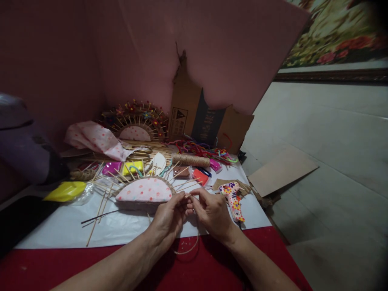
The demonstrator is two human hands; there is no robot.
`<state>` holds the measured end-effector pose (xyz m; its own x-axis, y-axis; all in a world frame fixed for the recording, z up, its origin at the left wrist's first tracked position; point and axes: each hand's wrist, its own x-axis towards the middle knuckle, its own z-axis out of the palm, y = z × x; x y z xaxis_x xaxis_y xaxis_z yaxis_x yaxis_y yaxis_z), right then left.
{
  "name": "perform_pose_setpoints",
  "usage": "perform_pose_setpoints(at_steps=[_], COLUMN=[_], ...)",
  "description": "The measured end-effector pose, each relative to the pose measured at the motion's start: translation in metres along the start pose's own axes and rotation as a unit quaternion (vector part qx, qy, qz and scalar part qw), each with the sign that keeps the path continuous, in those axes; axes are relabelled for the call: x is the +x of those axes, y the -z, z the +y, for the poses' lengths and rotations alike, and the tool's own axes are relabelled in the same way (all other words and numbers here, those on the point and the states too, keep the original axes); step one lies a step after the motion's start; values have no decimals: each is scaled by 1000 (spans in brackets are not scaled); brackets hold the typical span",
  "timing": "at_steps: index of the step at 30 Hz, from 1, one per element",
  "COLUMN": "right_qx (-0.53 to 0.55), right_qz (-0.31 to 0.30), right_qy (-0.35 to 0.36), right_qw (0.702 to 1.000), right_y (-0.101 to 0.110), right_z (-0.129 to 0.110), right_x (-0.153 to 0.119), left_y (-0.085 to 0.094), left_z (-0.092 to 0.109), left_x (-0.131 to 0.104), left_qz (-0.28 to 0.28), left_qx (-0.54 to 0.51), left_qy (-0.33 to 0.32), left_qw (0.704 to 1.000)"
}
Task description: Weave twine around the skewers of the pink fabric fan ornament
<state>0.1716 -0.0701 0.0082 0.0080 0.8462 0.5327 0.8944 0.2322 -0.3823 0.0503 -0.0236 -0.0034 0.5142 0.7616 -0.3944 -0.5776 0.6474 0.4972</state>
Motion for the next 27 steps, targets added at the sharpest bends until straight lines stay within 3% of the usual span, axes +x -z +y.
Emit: perform_pose_setpoints(at_steps=[10,27], right_qx=[-4,-23], right_qz=[-9,-24], right_qy=[49,63], right_qw=[999,997], right_y=[5,3], right_z=[0,2], right_x=[1,0], left_y=[3,0], left_z=[-2,-2], left_x=[2,0], left_qz=[-5,5], left_qx=[-3,-15], left_qy=[-5,1], left_qw=[1000,1000])
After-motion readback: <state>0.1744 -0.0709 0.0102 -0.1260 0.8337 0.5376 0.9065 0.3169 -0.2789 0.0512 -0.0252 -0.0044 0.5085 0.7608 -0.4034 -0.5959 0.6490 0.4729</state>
